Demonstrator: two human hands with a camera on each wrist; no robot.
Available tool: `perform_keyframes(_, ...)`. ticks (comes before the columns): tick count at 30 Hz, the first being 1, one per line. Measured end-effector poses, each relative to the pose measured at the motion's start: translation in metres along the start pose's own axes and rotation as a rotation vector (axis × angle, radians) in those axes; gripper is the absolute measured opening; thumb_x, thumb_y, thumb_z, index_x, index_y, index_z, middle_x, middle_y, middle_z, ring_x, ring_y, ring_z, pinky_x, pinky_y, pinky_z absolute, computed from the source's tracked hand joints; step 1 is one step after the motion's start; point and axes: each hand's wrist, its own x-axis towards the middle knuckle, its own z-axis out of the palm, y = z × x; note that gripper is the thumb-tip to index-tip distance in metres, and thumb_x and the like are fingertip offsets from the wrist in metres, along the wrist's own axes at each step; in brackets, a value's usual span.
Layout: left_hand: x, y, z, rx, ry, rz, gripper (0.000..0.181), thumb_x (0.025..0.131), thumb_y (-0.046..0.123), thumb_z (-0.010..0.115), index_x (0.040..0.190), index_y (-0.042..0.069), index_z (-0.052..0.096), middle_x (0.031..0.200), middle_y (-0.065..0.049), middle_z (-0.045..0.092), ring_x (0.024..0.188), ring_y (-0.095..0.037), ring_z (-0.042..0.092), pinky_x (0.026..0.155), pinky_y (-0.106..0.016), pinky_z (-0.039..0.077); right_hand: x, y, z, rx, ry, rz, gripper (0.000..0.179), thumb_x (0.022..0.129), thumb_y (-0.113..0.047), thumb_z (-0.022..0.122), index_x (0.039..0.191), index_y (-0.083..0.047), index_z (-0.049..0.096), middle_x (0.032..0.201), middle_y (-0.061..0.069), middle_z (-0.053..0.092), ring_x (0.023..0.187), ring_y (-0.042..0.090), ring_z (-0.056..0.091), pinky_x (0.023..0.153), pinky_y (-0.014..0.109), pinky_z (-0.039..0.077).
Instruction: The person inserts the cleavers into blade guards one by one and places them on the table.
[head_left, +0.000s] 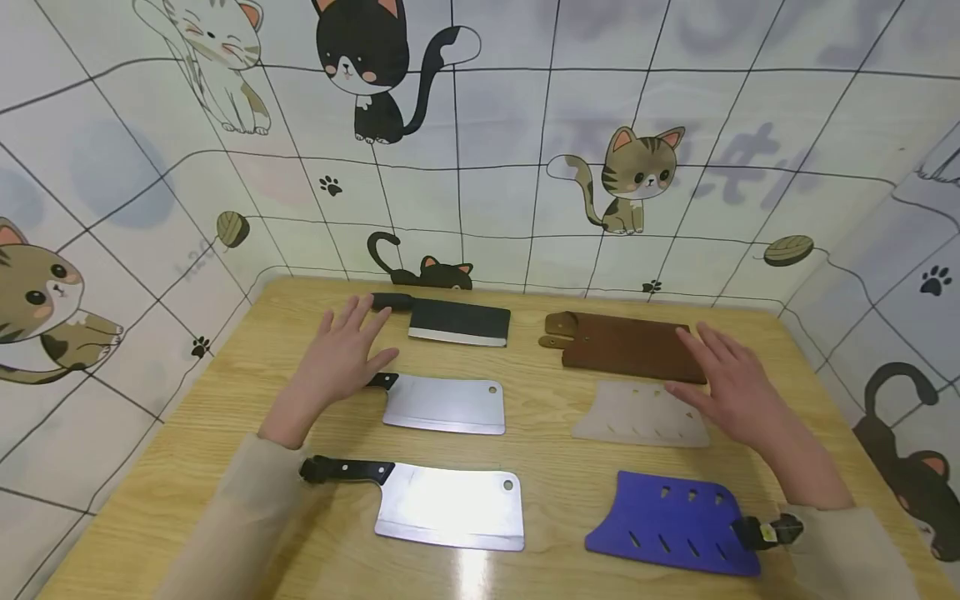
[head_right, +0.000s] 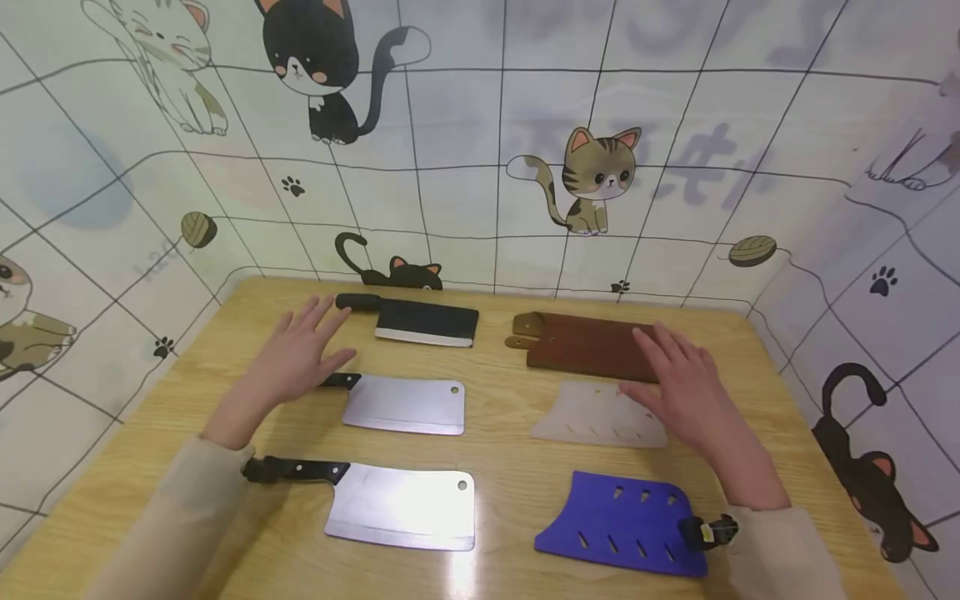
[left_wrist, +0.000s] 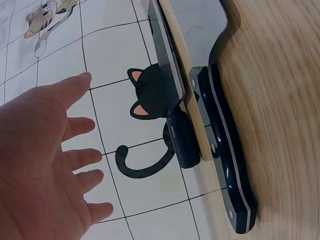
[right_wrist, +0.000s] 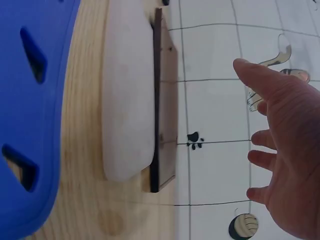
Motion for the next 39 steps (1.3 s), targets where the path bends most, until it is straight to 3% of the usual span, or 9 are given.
perform_keyframes(7, 0.014, -0.018, 0.008, -0.099, 0.041, 0.048, 0.065, 0.104, 0.032, 0.062, 0.154, -0.004, 0.04, 0.159, -0.031, 0.031, 0.146, -0.049, 0.028, 0.114, -0.065, 0.024, 0.009, 0.014, 0.007, 0.125, -0.088, 0.051, 0.085, 0.096, -0.034, 0.075, 0.157, 0.004, 0.03, 0.151, 0.037, 0.036, 0.134, 0.059, 0.033, 0.103, 0.072, 0.03)
perform_keyframes(16, 0.031, -0.041, 0.018, -0.307, 0.044, 0.032, 0.06, 0.105, 0.025, 0.062, 0.152, -0.004, 0.042, 0.154, -0.029, 0.039, 0.14, -0.048, 0.037, 0.113, -0.059, 0.031, 0.021, 0.021, 0.015, 0.262, -0.214, 0.159, 0.101, 0.091, -0.044, 0.078, 0.161, 0.002, 0.022, 0.158, 0.036, 0.027, 0.142, 0.058, 0.024, 0.108, 0.072, 0.024)
perform_keyframes(23, 0.05, -0.059, 0.025, -0.408, 0.076, 0.069, 0.058, 0.101, 0.016, 0.067, 0.149, -0.007, 0.044, 0.148, -0.031, 0.045, 0.136, -0.049, 0.041, 0.112, -0.06, 0.031, 0.031, 0.029, 0.028, 0.261, -0.248, 0.212, 0.111, 0.085, -0.047, 0.083, 0.16, 0.004, 0.02, 0.158, 0.036, 0.026, 0.142, 0.058, 0.024, 0.109, 0.072, 0.023)
perform_keyframes(28, 0.067, -0.068, 0.029, -0.476, 0.065, 0.044, 0.057, 0.101, 0.017, 0.067, 0.15, -0.004, 0.045, 0.153, -0.027, 0.043, 0.142, -0.045, 0.036, 0.116, -0.057, 0.027, 0.045, 0.041, 0.038, 0.271, -0.211, 0.209, 0.112, 0.081, -0.046, 0.087, 0.158, 0.007, 0.024, 0.156, 0.037, 0.029, 0.141, 0.057, 0.024, 0.11, 0.071, 0.022)
perform_keyframes(33, 0.082, -0.068, 0.031, -0.499, 0.049, 0.024, 0.058, 0.101, 0.019, 0.067, 0.15, -0.003, 0.046, 0.154, -0.025, 0.043, 0.145, -0.043, 0.033, 0.117, -0.056, 0.025, 0.049, 0.048, 0.047, 0.289, -0.18, 0.209, 0.113, 0.078, -0.043, 0.09, 0.157, 0.007, 0.027, 0.154, 0.037, 0.03, 0.14, 0.057, 0.024, 0.109, 0.072, 0.023)
perform_keyframes(39, 0.088, -0.069, 0.032, -0.51, 0.031, -0.003, 0.058, 0.099, 0.015, 0.07, 0.148, -0.007, 0.047, 0.152, -0.027, 0.044, 0.143, -0.045, 0.034, 0.117, -0.056, 0.025, 0.054, 0.05, 0.056, 0.316, -0.248, 0.242, 0.12, 0.076, -0.049, 0.09, 0.159, 0.004, 0.022, 0.155, 0.038, 0.026, 0.141, 0.058, 0.021, 0.107, 0.073, 0.024)
